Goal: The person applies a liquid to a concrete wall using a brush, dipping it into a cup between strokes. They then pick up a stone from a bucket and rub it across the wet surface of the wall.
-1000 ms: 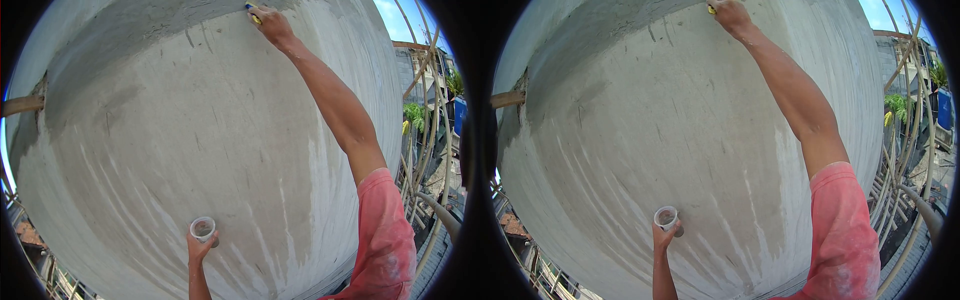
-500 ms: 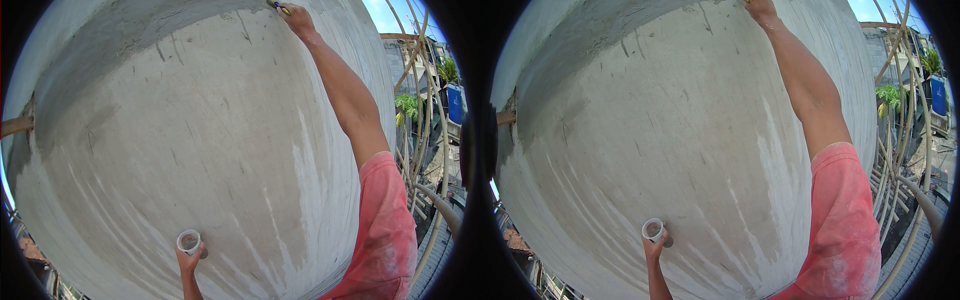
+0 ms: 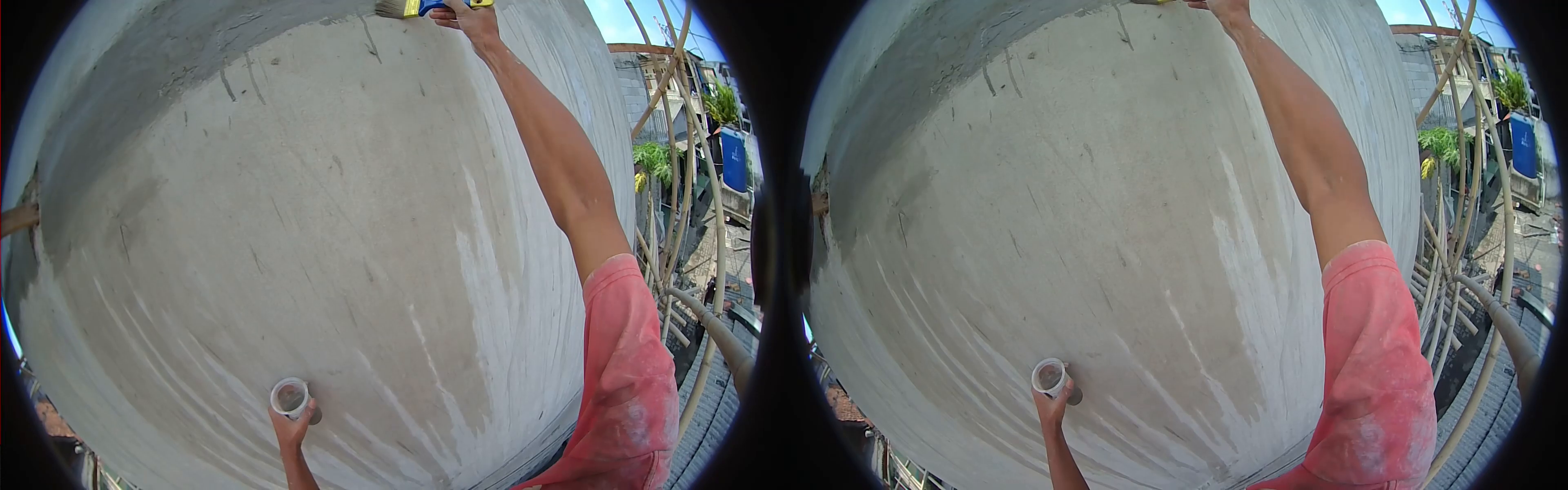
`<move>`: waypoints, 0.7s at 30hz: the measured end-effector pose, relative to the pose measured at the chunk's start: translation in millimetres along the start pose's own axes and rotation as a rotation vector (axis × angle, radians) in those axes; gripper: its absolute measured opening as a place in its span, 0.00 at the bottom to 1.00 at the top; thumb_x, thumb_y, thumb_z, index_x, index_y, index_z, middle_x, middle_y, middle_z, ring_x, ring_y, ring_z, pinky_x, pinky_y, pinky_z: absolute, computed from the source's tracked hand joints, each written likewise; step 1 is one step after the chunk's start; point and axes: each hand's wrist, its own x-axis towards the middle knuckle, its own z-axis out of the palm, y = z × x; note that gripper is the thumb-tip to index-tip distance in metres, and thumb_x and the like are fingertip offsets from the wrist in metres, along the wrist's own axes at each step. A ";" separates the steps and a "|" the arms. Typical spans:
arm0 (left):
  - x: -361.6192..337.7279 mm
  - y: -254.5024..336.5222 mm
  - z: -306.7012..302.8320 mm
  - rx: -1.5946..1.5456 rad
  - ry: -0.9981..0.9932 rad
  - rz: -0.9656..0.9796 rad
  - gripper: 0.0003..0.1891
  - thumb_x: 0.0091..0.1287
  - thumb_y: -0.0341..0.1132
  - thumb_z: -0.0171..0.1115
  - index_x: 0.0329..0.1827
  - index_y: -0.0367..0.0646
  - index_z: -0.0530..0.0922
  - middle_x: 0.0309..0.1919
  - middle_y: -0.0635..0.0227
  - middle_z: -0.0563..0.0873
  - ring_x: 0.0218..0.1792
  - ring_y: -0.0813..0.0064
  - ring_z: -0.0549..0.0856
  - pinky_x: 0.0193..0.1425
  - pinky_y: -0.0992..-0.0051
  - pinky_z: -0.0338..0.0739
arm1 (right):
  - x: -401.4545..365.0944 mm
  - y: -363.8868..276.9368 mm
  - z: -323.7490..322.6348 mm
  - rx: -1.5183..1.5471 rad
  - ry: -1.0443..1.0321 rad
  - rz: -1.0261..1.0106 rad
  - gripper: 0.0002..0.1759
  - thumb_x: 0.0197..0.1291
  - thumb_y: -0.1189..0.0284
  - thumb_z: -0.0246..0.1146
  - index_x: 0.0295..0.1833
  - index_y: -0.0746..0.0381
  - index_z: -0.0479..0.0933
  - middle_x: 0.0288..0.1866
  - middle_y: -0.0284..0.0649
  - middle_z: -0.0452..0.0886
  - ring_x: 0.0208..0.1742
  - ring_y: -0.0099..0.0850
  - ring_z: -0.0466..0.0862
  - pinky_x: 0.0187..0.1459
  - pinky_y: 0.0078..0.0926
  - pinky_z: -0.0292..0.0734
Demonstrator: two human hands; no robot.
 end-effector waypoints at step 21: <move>1.1 -5.3 -0.2 0.013 0.009 0.030 0.24 0.46 0.33 0.75 0.46 0.34 0.77 0.39 0.61 0.84 0.40 0.70 0.83 0.48 0.71 0.76 | -12.7 -3.0 24.0 0.166 0.700 0.113 0.15 0.63 0.76 0.56 0.48 0.75 0.63 0.38 0.59 0.82 0.30 0.40 0.87 0.30 0.23 0.88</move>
